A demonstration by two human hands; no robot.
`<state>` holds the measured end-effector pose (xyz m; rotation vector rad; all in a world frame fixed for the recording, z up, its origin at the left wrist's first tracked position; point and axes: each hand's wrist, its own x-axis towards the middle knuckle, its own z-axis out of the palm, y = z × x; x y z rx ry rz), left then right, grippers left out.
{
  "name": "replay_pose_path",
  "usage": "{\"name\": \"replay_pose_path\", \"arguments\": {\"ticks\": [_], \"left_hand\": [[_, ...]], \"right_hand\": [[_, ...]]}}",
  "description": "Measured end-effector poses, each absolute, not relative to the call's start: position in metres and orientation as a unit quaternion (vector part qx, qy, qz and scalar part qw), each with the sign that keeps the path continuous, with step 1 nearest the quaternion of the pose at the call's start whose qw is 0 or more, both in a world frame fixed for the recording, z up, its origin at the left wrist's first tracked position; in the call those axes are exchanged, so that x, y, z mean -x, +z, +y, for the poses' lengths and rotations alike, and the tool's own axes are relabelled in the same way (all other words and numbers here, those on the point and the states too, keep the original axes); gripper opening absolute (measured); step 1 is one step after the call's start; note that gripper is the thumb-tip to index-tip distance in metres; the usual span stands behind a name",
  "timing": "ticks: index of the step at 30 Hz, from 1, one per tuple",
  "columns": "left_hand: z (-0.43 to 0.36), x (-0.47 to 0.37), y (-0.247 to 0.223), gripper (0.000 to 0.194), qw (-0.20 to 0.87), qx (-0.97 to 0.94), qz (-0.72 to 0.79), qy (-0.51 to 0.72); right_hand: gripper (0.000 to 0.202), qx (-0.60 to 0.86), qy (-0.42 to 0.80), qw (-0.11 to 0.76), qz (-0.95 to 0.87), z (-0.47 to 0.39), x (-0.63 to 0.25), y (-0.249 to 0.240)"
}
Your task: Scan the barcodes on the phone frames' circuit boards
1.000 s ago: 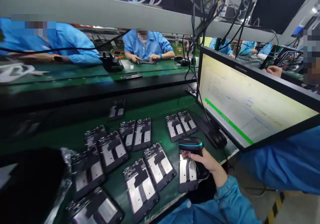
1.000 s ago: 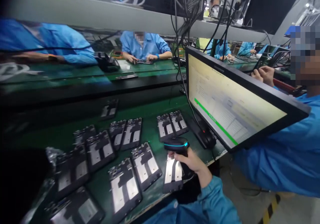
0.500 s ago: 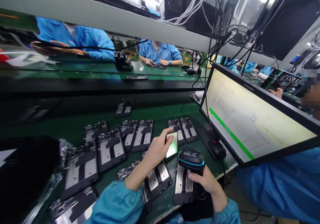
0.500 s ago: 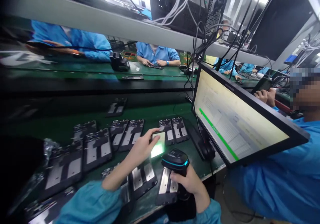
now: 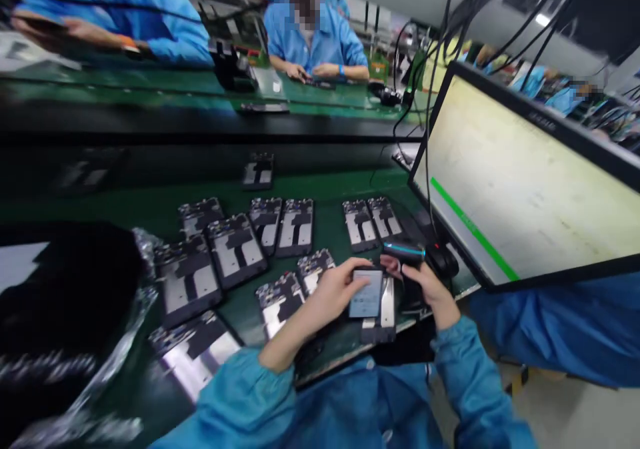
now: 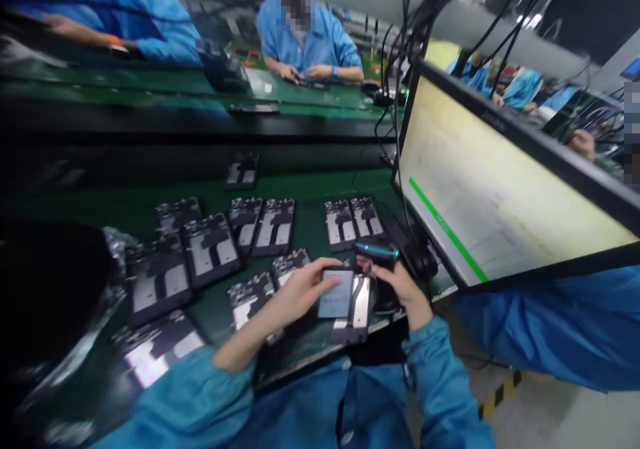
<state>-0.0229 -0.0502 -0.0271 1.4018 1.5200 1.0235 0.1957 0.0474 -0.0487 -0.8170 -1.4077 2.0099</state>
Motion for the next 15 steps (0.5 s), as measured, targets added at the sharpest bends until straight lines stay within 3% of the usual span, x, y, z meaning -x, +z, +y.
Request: {"name": "replay_pose_path", "arguments": {"ticks": [6, 15], "left_hand": [[-0.064, -0.02, -0.057, 0.025, 0.362, -0.584, 0.604, 0.404], [-0.044, -0.006, -0.057, 0.026, 0.336, -0.627, 0.575, 0.405]], "right_hand": [[0.039, 0.282, 0.799, 0.229, -0.479, 0.067, -0.189, -0.056], [0.039, 0.286, 0.786, 0.227, -0.499, 0.067, -0.191, -0.052]]}}
